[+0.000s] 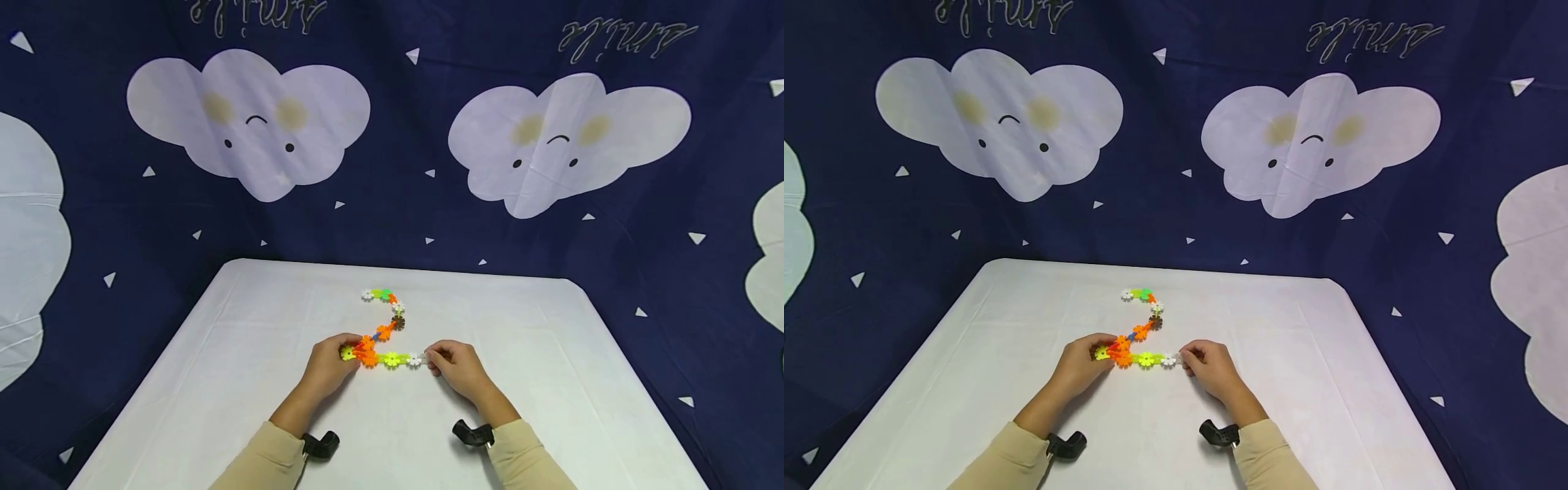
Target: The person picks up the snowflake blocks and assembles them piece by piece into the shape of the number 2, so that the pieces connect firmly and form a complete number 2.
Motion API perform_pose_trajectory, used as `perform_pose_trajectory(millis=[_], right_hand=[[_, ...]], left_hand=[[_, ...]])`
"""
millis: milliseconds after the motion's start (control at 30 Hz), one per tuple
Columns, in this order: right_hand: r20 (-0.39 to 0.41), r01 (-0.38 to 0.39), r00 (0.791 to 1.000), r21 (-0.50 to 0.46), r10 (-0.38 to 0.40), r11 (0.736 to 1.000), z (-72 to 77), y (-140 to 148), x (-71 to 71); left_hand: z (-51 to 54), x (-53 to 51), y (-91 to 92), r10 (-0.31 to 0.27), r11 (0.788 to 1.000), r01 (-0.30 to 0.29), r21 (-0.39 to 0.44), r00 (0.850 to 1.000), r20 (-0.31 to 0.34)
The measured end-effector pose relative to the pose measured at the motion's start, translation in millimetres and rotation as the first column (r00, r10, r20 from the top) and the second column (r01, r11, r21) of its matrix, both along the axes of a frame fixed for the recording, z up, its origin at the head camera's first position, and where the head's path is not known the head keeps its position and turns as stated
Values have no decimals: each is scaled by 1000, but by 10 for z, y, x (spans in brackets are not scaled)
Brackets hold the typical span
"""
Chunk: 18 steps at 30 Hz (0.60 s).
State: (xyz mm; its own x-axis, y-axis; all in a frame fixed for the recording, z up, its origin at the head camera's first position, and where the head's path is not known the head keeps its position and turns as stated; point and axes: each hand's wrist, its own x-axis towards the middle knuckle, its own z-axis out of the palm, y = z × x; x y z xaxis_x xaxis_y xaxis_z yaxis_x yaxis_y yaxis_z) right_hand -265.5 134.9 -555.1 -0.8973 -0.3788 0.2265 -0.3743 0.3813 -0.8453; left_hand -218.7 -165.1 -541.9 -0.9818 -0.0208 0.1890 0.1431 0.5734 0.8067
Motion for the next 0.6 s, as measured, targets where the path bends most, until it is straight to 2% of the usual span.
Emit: perform_pose_trajectory(millis=[200,600], right_hand=[[-51,54,997,28,-53,998,14,125,-10],[-70,57,996,30,-55,998,1,206,-21]], left_hand=[[-66,3,67,-64,998,64,0,996,-54],[-122,-56,84,-60,998,60,-5,997,-55]])
